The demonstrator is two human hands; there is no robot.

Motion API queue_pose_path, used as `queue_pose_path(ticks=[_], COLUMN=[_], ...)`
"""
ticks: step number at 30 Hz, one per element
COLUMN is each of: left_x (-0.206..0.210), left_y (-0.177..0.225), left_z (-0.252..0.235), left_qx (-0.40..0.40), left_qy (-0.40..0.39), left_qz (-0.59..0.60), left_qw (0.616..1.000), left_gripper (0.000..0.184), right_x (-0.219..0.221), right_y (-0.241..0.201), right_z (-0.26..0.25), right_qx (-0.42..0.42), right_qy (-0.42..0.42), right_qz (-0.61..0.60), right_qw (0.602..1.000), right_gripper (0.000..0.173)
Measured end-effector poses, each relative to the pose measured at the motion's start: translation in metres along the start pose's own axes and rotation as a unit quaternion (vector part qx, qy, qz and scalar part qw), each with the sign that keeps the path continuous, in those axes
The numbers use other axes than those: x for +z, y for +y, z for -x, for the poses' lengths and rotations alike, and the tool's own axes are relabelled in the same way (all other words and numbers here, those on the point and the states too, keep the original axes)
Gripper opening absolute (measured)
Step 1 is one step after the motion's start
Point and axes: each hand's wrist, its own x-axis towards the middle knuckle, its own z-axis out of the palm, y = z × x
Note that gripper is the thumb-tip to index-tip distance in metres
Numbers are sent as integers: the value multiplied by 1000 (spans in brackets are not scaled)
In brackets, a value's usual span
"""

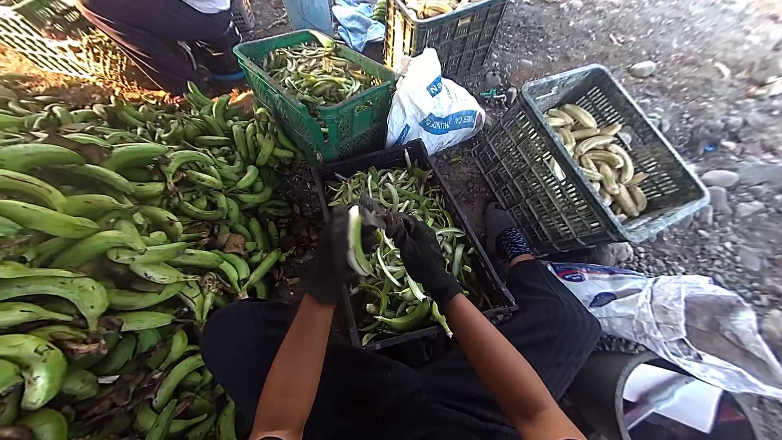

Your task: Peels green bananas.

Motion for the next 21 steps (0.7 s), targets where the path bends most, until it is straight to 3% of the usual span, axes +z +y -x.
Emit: queue_pose_path(ticks=[2,5,7,9,12,15,16,19,21], left_x=[-21,-22,-16,-9,-2,4,1,-15,-24], left_y=[-6,-3,-1,-3,-3,10,12,17,6], left_z=[0,-1,3,6,6,13,13,18,14], left_qx=[-21,-81,-74,-47,31,55,69,99,136], left_qy=[-39,-30,10,48,41,54,56,73,60], left_qz=[133,233,162,42,-95,-152,-156,-199,-205], left_qw=[990,969,984,997,994,985,984,972,967], left_gripper=[41,40,38,45,50,52,51,41,41], right_x=[-2,0,-3,-7,-13,-30,-38,-64,-66], right_y=[11,24,15,-2,-23,-31,-33,-55,-62], right_z=[9,18,20,17,2,-24,-33,-51,-66], right_qx=[-91,-201,-155,-52,46,111,108,-21,-106], right_qy=[3,38,17,-39,-68,-52,-58,-113,-95], right_qz=[79,139,154,161,143,129,138,256,347], right_qw=[993,969,976,985,986,984,983,960,927], right_gripper=[58,60,55,53,55,75,77,39,43])
